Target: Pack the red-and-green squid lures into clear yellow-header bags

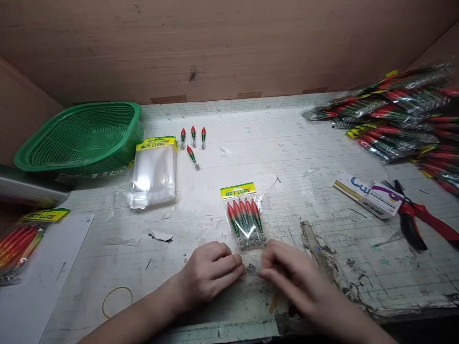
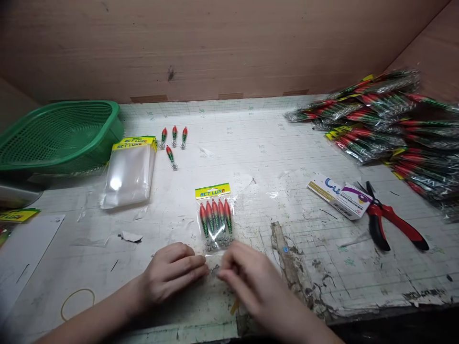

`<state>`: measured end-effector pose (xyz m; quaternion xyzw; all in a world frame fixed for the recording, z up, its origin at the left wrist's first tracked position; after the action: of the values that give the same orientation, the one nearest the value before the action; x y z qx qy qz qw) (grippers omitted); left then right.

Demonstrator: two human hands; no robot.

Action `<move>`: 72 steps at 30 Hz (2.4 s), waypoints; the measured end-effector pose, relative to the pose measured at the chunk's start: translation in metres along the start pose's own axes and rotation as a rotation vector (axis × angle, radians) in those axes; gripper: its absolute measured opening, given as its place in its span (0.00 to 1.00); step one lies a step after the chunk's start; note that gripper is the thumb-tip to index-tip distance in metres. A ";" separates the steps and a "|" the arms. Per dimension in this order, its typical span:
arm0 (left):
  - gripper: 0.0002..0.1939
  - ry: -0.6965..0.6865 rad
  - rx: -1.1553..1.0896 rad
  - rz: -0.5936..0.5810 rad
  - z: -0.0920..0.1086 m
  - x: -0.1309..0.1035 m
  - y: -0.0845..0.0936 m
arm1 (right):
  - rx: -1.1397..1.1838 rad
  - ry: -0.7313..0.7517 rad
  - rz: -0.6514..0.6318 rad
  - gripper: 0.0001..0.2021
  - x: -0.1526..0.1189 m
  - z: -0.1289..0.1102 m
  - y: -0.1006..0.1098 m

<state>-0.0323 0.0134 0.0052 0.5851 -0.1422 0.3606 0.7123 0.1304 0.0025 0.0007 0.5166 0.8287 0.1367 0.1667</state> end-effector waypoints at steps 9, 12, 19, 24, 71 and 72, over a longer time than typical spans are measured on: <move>0.08 0.134 -0.014 -0.064 -0.005 0.004 0.002 | -0.780 -0.392 0.892 0.16 -0.068 0.070 0.174; 0.08 0.109 0.080 -0.064 -0.002 0.004 0.000 | -0.920 0.056 0.702 0.14 -0.047 0.033 0.128; 0.24 0.085 0.017 -0.193 0.000 0.007 0.003 | -0.692 0.426 0.277 0.06 0.001 -0.013 0.012; 0.24 0.176 0.034 -0.205 -0.012 0.022 -0.006 | -0.675 0.383 0.296 0.06 0.008 -0.001 0.016; 0.05 -0.069 0.259 -0.113 0.005 0.013 0.011 | -0.670 0.876 0.060 0.14 -0.006 -0.008 0.023; 0.05 -0.020 0.233 -0.085 0.002 0.011 0.011 | -0.644 0.848 0.067 0.14 -0.004 -0.006 0.024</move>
<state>-0.0315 0.0158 0.0211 0.6730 -0.0817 0.3382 0.6527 0.1495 0.0086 0.0166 0.3647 0.7225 0.5861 -0.0374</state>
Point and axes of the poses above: each hand's wrist, its own x-axis towards the middle knuckle, its own y-axis out of the back of the hand, z = x × y, the point moved 5 cm from there along x, towards the middle knuckle, and after that the axes turned 2 degrees about -y, right-handed, at the moved point
